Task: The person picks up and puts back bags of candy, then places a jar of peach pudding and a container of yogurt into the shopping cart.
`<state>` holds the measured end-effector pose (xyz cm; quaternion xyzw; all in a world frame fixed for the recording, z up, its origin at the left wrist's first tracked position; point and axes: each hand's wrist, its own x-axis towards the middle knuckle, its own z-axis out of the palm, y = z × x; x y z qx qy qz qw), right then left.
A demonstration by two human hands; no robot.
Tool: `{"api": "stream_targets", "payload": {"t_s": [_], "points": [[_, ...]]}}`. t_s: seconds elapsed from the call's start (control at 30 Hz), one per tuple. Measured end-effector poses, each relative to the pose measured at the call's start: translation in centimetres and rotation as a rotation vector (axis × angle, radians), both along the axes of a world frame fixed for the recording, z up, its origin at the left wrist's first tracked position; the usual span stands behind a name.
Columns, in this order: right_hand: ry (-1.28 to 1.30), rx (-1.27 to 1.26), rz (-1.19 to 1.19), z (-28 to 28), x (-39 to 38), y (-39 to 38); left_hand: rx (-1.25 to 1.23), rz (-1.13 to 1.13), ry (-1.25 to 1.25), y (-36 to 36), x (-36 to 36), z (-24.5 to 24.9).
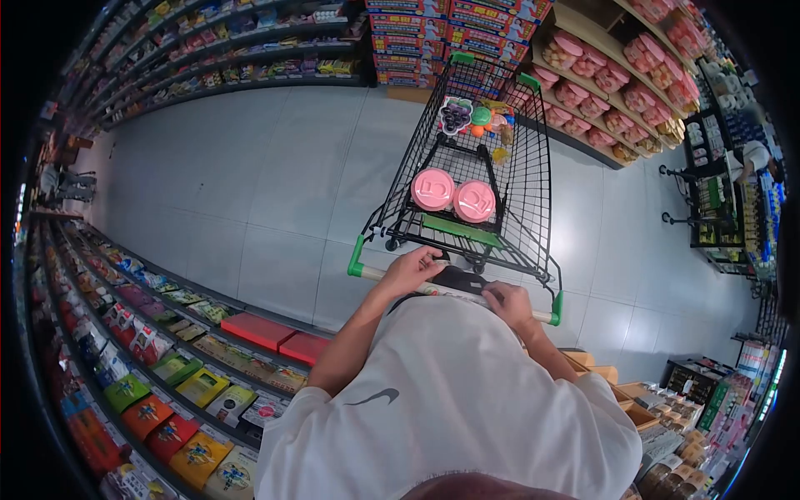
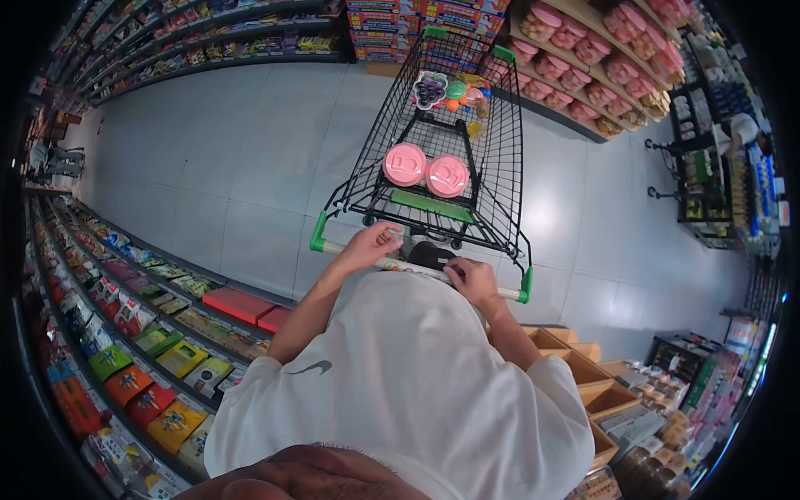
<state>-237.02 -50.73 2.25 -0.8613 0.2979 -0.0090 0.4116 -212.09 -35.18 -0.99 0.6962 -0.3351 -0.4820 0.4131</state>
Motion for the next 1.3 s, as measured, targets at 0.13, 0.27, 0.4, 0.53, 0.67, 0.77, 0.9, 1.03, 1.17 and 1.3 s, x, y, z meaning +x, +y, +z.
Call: {"api": "stream_targets", "payload": {"t_s": [0.13, 0.27, 0.4, 0.53, 0.67, 0.77, 0.9, 1.03, 1.17, 1.3], "points": [[-0.015, 0.012, 0.138, 0.6, -3.9, -2.2, 0.036, 0.079, 0.001, -0.6, -5.2, 3.4], [-0.008, 0.032, 0.215, 0.9, -0.7, -3.3, -0.041, 0.27, 0.079, 0.5, -3.6, 2.1], [-0.013, 0.054, 0.209, 2.5, -9.1, -8.1, -0.08, 0.47, 0.113, -3.1, -13.8, 4.0], [0.015, 0.01, 0.237, 2.3, -6.8, -9.2, -0.099, 0.541, -0.019, -2.5, -13.0, 3.7], [-0.068, -0.008, 0.261, 3.6, -13.6, -16.9, -0.09, 0.639, -0.118, -9.4, -21.9, 4.5], [0.005, -0.054, 0.347, 2.2, -14.8, -20.0, -0.064, 0.799, -0.392, -11.9, -25.7, 4.8], [0.012, -0.053, 0.387, 2.0, -16.0, -21.8, 0.038, 0.816, -0.551, -13.4, -29.3, 6.9], [-0.024, -0.052, 0.423, 2.6, -18.3, -24.6, 0.094, 0.828, -0.659, -15.7, -33.5, 7.6], [-0.032, -0.067, 0.459, 1.9, -16.6, -26.2, 0.128, 0.731, -0.723, -16.1, -33.6, 6.4], [-0.109, -0.103, 0.471, 2.0, -21.1, -28.9, 0.112, 0.636, -0.741, -18.0, -39.0, 6.3]]}}
